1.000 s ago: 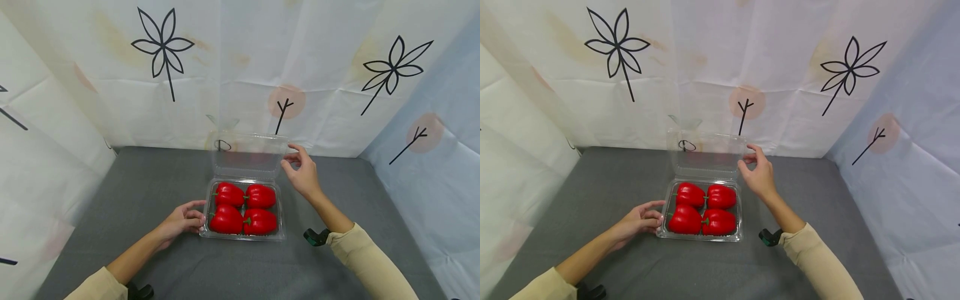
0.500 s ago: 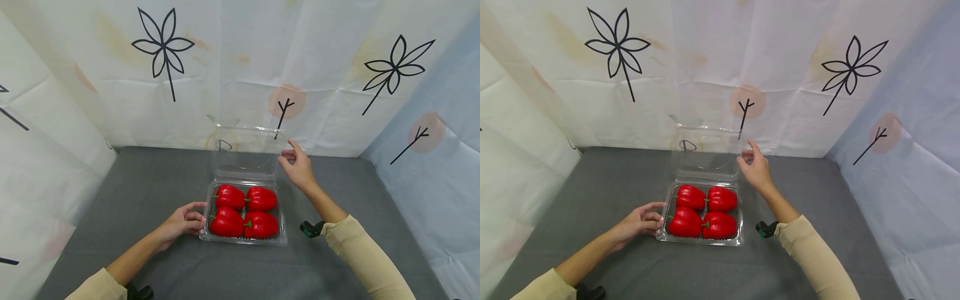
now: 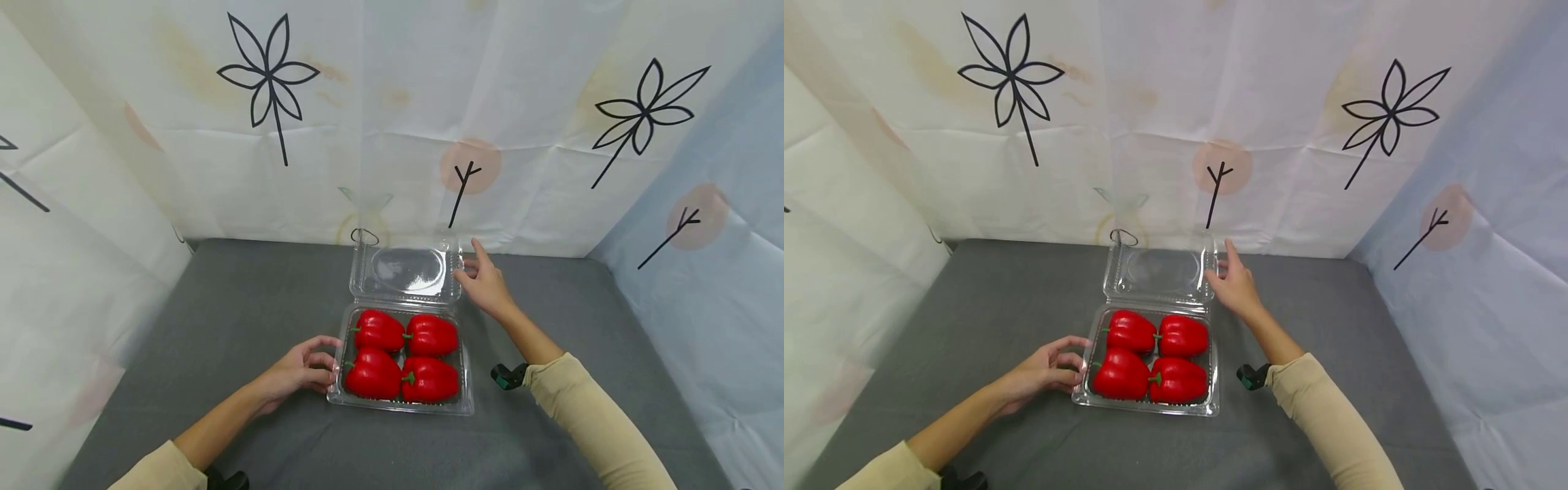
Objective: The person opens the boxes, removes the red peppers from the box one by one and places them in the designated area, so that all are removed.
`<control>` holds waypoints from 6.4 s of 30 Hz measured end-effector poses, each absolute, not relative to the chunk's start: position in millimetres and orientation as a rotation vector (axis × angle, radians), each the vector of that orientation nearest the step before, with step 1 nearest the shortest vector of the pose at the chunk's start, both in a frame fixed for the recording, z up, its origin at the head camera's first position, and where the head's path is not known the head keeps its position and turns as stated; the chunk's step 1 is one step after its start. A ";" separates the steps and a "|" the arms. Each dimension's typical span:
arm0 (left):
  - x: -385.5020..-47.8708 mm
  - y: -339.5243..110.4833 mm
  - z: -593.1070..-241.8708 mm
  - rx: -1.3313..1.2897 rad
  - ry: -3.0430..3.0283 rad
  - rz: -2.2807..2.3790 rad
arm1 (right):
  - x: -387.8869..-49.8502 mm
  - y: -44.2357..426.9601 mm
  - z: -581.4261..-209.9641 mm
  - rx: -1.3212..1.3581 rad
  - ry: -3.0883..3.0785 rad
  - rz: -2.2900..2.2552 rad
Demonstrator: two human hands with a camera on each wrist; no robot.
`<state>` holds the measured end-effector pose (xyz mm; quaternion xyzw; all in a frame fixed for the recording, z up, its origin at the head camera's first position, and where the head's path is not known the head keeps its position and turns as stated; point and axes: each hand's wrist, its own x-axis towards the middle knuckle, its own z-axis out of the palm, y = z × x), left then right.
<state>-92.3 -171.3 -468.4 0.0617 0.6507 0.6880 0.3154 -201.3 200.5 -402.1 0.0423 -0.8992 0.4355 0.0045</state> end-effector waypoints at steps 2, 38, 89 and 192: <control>-91.9 -170.8 -468.9 0.173 1.709 1.810 | -200.7 201.3 -405.5 0.137 -2.843 1.358; -88.0 -169.5 -472.5 0.213 1.723 1.813 | -174.0 218.1 -415.2 0.467 -3.058 1.283; -90.3 -168.7 -474.2 0.190 1.723 1.805 | -108.4 188.4 -412.8 1.346 -3.132 1.036; -87.9 -165.4 -470.5 0.140 1.694 1.813 | -121.1 228.8 -376.6 1.119 -2.767 1.476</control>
